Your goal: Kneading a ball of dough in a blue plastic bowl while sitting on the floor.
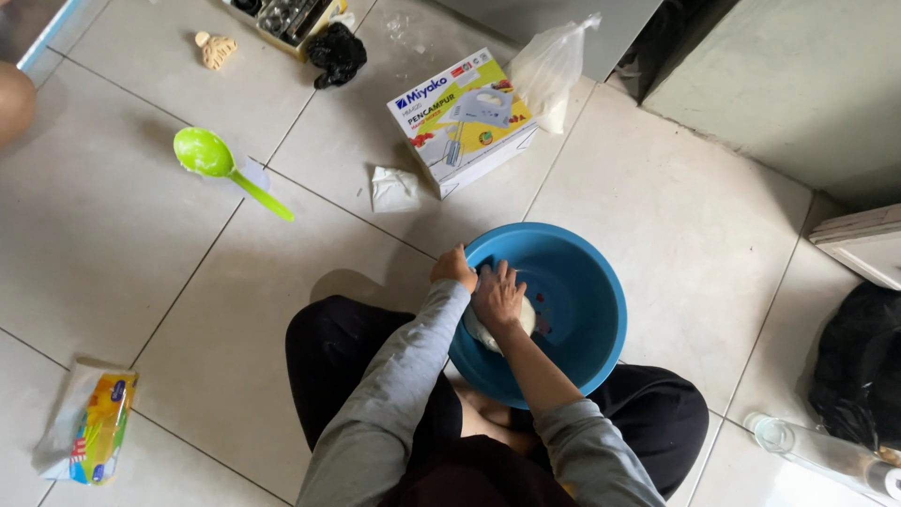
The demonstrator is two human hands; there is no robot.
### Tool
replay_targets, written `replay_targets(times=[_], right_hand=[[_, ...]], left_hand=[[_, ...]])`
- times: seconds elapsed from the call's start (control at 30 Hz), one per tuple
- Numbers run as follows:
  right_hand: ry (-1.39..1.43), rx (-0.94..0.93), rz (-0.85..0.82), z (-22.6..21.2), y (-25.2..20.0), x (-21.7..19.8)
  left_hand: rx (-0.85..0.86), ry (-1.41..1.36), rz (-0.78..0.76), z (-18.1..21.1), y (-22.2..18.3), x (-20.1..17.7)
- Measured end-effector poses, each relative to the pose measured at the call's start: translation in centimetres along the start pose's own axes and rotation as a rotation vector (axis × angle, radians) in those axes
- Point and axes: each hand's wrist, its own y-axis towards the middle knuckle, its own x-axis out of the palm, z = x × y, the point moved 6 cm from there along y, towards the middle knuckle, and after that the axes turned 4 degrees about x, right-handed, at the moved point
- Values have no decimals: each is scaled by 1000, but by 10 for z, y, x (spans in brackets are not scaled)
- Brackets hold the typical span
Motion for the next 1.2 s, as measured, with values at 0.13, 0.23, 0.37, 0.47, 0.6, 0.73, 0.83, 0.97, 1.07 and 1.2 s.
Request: replay_targets(times=[0.13,0.23,0.37,0.47,0.6,0.73,0.83,0.97,1.07,1.2], right_hand=[[-183,-423,153,-11,-85,-36],[-62,-638,201,15,-139,-51],[81,-725,321,66,-174,-84],[117,-458,211,120,-156,-71],[179,-336,103,138,-111,-68],[165,-324,244,132,-53,-53],[215,-349,263,106,-14,-36],[258,-121,156,86,1,-21],[303,-51,156,90,8,-15],[348,-94,236,88,1,-25]], left_hand=[[75,-4,87,-17,22,24],[115,-17,82,-17,18,25],[147,-14,27,-5,10,16],[170,0,55,-17,20,32],[173,11,25,-21,13,31],[202,22,-1,-16,7,28],[209,42,19,-22,17,37],[257,4,100,-17,6,27],[352,-57,235,-18,-8,19],[323,-257,350,-134,22,48]])
